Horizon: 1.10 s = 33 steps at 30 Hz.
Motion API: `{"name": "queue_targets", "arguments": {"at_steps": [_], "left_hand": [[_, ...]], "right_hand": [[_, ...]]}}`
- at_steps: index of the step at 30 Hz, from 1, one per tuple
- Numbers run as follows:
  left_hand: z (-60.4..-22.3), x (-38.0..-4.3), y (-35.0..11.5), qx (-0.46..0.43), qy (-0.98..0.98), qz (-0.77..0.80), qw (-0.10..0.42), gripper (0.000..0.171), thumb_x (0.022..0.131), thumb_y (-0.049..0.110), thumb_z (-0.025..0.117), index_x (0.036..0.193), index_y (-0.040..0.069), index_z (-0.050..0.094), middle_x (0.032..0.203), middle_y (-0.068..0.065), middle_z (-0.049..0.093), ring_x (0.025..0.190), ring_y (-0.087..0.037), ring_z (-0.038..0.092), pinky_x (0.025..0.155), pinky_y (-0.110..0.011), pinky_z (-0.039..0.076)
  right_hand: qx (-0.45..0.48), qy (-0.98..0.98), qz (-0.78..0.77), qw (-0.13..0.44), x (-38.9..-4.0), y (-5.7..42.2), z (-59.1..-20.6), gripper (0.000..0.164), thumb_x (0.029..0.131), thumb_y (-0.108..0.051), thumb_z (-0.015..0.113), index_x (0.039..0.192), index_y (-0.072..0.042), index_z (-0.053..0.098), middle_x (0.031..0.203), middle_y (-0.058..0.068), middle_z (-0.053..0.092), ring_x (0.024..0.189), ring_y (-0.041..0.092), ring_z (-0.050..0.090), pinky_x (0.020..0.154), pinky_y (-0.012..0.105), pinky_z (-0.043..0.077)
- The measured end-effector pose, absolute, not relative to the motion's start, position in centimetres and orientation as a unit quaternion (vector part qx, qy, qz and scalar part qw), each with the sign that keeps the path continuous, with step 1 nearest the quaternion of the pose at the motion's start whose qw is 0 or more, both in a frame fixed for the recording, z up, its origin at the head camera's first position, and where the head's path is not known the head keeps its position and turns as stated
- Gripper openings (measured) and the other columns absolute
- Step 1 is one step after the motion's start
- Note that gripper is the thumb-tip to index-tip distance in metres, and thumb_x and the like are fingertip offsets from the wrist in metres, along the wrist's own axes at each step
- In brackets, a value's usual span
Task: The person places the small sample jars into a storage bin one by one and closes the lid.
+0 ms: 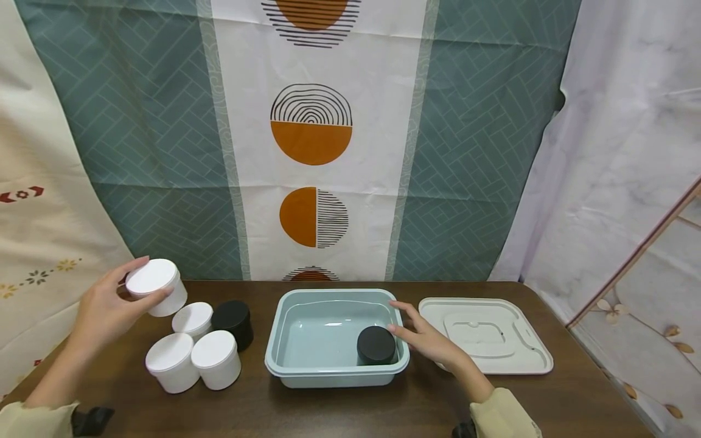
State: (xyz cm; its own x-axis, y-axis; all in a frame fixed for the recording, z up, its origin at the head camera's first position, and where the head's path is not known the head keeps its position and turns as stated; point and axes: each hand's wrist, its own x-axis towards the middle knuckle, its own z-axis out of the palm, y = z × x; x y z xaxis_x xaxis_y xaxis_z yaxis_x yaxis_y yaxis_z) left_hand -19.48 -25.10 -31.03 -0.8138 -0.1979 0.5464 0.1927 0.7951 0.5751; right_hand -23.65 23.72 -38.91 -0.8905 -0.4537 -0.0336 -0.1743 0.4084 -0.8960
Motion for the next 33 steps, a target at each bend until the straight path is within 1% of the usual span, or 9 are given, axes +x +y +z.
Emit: {"name": "queue_targets", "arguments": {"at_steps": [4,7,10,17,21,24,28,33], "left_hand": [[-30.3,-19.4,-23.5,-0.027,-0.887,-0.332,0.321,0.065,0.07,0.021,0.078,0.124,-0.002,0.051,0.111,-0.025,0.052,0.089,-0.032,0.049,0.063,-0.022,0.035],[-29.8,-19.4,-22.3,-0.056,-0.878,-0.341,0.33,0.063,0.069,0.018,0.078,0.123,-0.002,0.052,0.112,-0.024,0.054,0.084,-0.027,0.05,0.061,-0.014,0.035],[-29.4,-19.4,-21.1,-0.079,-0.874,-0.352,0.326,0.063,0.069,0.017,0.079,0.124,-0.001,0.052,0.114,-0.022,0.054,0.081,-0.024,0.051,0.058,-0.01,0.037],[-29.0,-19.8,-18.0,-0.111,-0.871,-0.379,0.293,0.062,0.07,0.018,0.078,0.124,0.001,0.052,0.116,-0.019,0.055,0.082,-0.025,0.053,0.06,-0.018,0.044],[-29.1,-20.2,-16.4,-0.122,-0.874,-0.383,0.271,0.062,0.07,0.019,0.078,0.124,0.001,0.052,0.118,-0.018,0.056,0.087,-0.026,0.053,0.065,-0.027,0.048],[-29.4,-20.5,-15.2,-0.131,-0.874,-0.39,0.26,0.063,0.07,0.019,0.078,0.124,0.0,0.052,0.12,-0.019,0.056,0.092,-0.029,0.055,0.069,-0.035,0.049],[-29.8,-20.7,-13.7,-0.147,-0.868,-0.401,0.254,0.063,0.068,0.018,0.079,0.122,-0.002,0.053,0.117,-0.02,0.058,0.092,-0.03,0.057,0.071,-0.039,0.049],[-30.2,-20.9,-11.9,-0.158,-0.863,-0.417,0.238,0.064,0.067,0.018,0.08,0.122,-0.003,0.053,0.113,-0.018,0.06,0.089,-0.027,0.058,0.07,-0.036,0.049]], "right_hand": [[-0.189,0.828,-0.51,0.137,-23.6,23.7,-38.9,0.058,0.094,-0.025,0.049,0.143,-0.013,0.018,0.135,0.031,0.03,0.12,0.042,0.039,0.085,0.049,0.045],[-0.192,0.827,-0.509,0.138,-23.7,23.6,-38.8,0.059,0.095,-0.026,0.049,0.143,-0.013,0.018,0.134,0.031,0.031,0.12,0.041,0.039,0.085,0.048,0.046],[-0.195,0.825,-0.511,0.139,-23.7,23.6,-38.8,0.059,0.095,-0.025,0.049,0.143,-0.012,0.017,0.134,0.031,0.031,0.119,0.041,0.04,0.085,0.047,0.046],[-0.197,0.83,-0.504,0.134,-23.7,23.6,-38.8,0.058,0.095,-0.025,0.049,0.143,-0.012,0.018,0.134,0.031,0.031,0.12,0.041,0.039,0.086,0.047,0.045],[-0.197,0.828,-0.507,0.135,-23.7,23.6,-38.9,0.058,0.094,-0.025,0.049,0.142,-0.012,0.018,0.133,0.031,0.033,0.118,0.04,0.041,0.085,0.047,0.046],[-0.197,0.831,-0.504,0.131,-23.7,23.6,-38.9,0.058,0.094,-0.025,0.049,0.142,-0.012,0.019,0.133,0.03,0.033,0.119,0.041,0.04,0.085,0.047,0.045],[-0.198,0.832,-0.502,0.128,-23.7,23.6,-38.9,0.058,0.094,-0.025,0.049,0.142,-0.012,0.019,0.134,0.031,0.033,0.12,0.041,0.039,0.086,0.047,0.045],[-0.202,0.833,-0.5,0.125,-23.7,23.7,-38.9,0.058,0.094,-0.024,0.049,0.142,-0.011,0.019,0.133,0.031,0.033,0.119,0.041,0.04,0.086,0.047,0.045]]}}
